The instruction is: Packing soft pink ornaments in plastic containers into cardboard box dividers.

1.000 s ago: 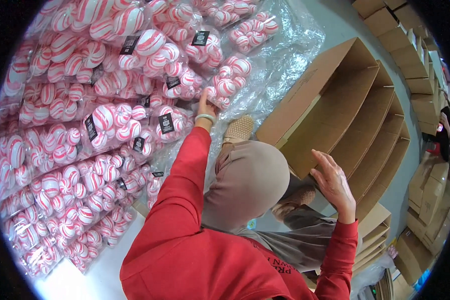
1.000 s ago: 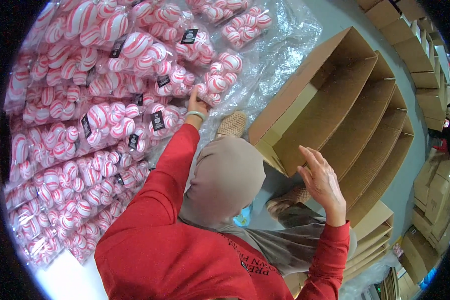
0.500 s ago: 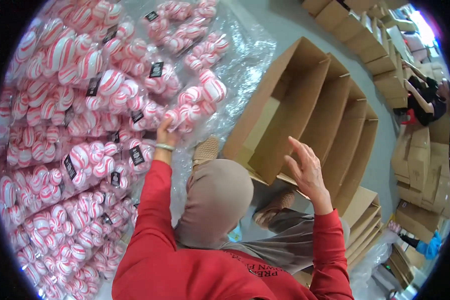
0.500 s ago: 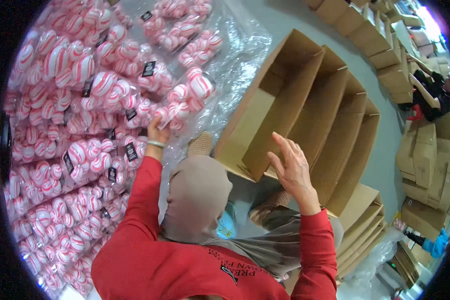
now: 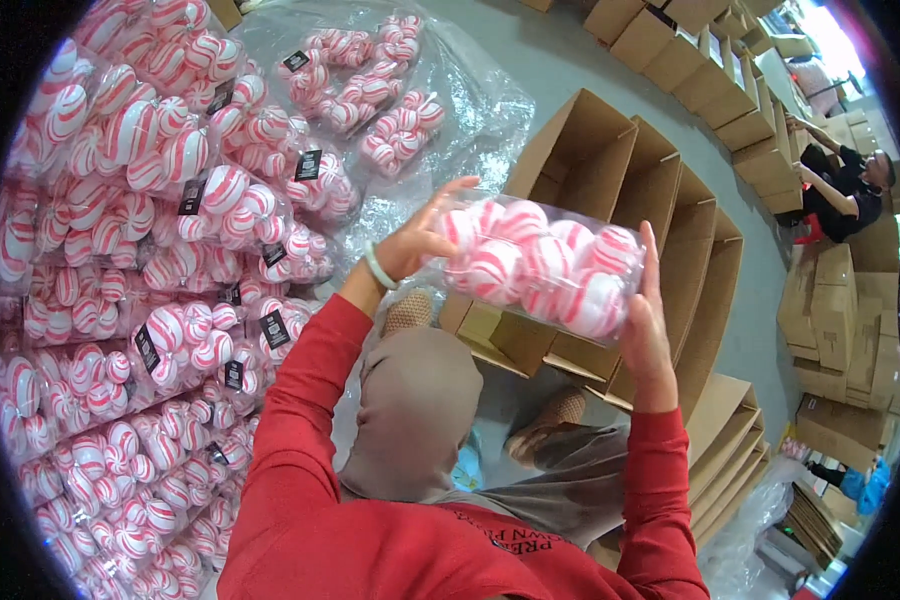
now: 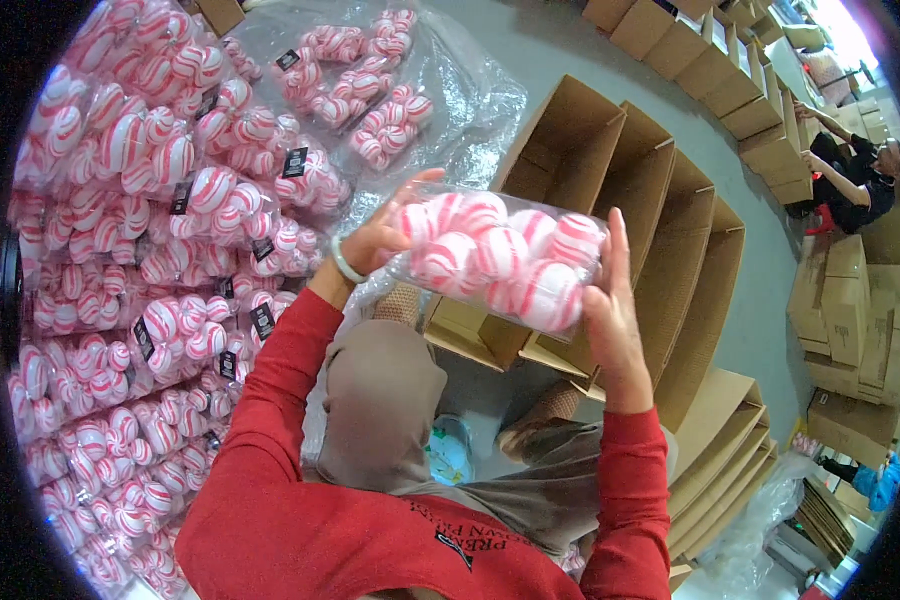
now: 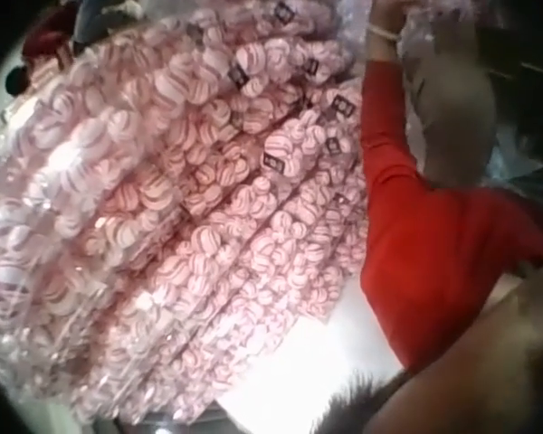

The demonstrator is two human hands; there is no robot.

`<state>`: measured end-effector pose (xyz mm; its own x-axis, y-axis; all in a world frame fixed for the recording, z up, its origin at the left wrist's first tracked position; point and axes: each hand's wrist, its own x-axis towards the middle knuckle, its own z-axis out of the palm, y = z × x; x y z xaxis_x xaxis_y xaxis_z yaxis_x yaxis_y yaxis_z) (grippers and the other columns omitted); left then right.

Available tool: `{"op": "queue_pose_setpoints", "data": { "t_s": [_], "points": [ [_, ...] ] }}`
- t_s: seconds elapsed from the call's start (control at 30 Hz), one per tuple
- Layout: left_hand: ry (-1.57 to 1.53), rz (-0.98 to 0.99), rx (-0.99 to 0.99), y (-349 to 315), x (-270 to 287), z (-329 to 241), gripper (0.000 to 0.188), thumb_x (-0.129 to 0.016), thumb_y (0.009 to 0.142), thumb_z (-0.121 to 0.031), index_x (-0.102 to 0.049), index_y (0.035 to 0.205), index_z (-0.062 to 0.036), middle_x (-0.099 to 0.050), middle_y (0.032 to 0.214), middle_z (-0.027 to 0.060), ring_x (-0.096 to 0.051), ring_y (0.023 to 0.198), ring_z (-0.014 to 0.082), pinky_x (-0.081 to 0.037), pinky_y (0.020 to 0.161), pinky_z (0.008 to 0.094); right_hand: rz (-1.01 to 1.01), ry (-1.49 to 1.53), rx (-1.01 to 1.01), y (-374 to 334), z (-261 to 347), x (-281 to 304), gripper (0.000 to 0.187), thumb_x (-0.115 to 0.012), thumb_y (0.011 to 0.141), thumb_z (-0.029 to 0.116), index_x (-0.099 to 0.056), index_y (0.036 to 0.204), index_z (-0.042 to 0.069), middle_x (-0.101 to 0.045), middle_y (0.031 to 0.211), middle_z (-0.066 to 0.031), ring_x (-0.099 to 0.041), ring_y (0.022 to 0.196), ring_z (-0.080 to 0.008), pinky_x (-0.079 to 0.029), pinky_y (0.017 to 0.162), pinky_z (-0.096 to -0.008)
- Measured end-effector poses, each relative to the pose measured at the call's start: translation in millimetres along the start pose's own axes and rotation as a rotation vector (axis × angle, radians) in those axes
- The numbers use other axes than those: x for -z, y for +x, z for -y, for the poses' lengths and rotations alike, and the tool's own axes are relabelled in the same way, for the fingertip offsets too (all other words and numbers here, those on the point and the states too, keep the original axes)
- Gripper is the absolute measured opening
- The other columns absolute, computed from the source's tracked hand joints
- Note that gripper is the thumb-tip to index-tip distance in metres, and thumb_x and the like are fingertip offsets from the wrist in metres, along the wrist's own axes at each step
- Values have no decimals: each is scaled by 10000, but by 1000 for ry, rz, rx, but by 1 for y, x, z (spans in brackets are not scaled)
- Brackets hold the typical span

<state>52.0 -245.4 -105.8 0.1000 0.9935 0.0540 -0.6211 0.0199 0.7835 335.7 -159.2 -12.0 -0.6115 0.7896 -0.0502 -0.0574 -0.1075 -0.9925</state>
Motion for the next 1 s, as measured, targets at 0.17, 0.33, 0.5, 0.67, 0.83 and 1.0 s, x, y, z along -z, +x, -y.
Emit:
{"op": "queue_pose_setpoints", "data": {
  "t_s": [0.17,0.33,0.5,0.67,0.83,1.0],
  "points": [
    [315,-49,92,5,-25,-9,925,-688,704,-188,-178,1471,-102,-353,1375,174,-424,1233,254,-336,1043,349,-55,-172,-66,-9,23,16,1093,-710,656,426,-107,1497,73,-293,1449,-165,-366,1311,-270,-293,1083,-368],
    [336,126,145,25,-16,-20,959,-709,710,-481,-261,1453,-73,-388,1415,133,-437,1255,242,-363,1030,375,-168,-138,-67,-21,44,30,1057,-673,588,356,-192,1478,53,-428,1342,-133,-443,1249,-244,-330,1066,-359],
    [877,-533,-87,61,90,-41,590,-644,826,-284,-456,1314,-11,-556,1245,175,-556,1133,270,-448,940,359,-161,-228,-177,-35,53,60,1101,-714,612,501,-204,1471,38,-407,1365,-143,-434,1257,-243,-329,1062,-370],
    [1997,-568,270,24,200,19,555,-688,716,-248,-515,1195,-28,-544,1185,180,-503,1146,319,-407,944,417,-112,-410,-169,-28,43,35,1061,-672,561,357,-224,1476,60,-391,1375,-159,-423,1259,-262,-338,1046,-372],
    [1989,-609,492,2,163,45,602,-702,659,-202,-475,1197,-57,-504,1166,144,-460,1144,295,-367,932,413,-56,-438,-217,-28,44,36,1139,-735,591,528,-212,1474,36,-343,1424,-167,-375,1306,-269,-283,1084,-384],
    [2143,-621,373,-30,147,85,623,-712,643,-168,-468,1199,-31,-471,1223,159,-388,1233,325,-344,976,461,-71,-421,-210,-28,42,29,1126,-739,573,490,-222,1477,63,-364,1395,-165,-384,1293,-268,-310,1065,-382]
  ]
}}
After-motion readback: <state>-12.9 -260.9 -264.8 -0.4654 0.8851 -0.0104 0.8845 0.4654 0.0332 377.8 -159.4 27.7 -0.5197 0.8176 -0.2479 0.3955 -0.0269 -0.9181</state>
